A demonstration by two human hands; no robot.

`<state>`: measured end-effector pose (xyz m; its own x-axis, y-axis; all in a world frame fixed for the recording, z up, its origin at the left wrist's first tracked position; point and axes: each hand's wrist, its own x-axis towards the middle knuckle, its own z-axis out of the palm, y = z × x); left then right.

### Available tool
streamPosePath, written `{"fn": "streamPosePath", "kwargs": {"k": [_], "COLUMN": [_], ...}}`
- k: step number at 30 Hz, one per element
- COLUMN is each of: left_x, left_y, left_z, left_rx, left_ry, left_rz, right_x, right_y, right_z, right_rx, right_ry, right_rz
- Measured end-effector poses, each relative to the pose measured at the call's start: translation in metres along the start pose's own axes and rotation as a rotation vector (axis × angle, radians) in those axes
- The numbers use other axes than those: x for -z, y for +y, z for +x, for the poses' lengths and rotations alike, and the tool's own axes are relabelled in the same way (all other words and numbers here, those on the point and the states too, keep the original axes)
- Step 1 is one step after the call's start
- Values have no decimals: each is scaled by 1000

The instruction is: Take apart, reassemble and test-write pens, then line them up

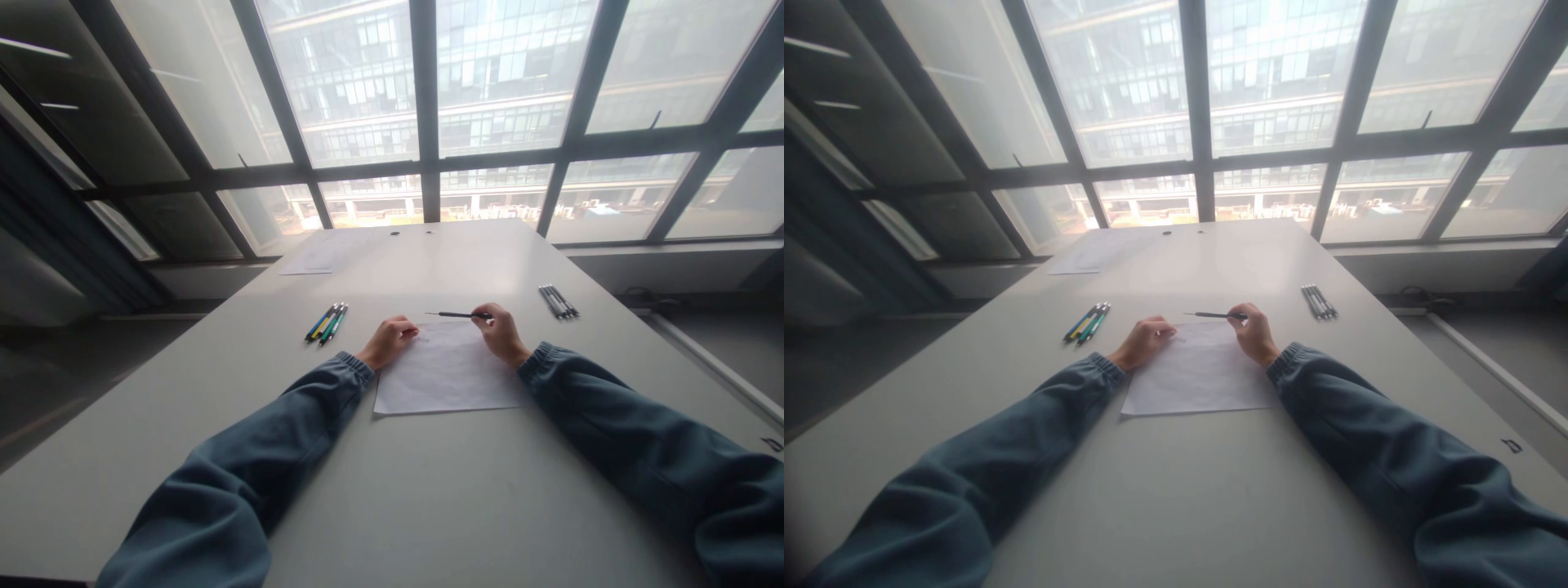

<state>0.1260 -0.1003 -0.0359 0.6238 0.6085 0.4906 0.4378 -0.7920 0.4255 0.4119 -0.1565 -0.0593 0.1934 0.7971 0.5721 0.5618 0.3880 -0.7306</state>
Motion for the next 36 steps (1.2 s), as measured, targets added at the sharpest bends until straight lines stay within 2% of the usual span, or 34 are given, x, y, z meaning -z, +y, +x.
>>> {"fn": "streamPosePath", "kwargs": {"k": [12,14,17,20,26,31,36], "left_x": [-3,-4,-5,-4,-2,-1,1], "left_y": [1,1,2,3,7,8,-1], "left_z": [-1,0,2,3,6,7,7], "left_rx": [3,18,39,-5,-104,-107,-65], "left_ry": [-35,-2,108,172,170,178,202], "left_rz": [32,44,78,126,172,167,181], "right_x": [0,0,0,-1,-1,-1,0], "right_y": [0,0,0,-1,-5,-9,-7], "right_z": [0,0,0,0,-1,-2,0], "right_rx": [-11,-10,-3,13,69,96,50], "right_ry": [-21,-21,-29,-47,-92,-106,-68], "right_rz": [9,10,14,17,18,24,-16]}}
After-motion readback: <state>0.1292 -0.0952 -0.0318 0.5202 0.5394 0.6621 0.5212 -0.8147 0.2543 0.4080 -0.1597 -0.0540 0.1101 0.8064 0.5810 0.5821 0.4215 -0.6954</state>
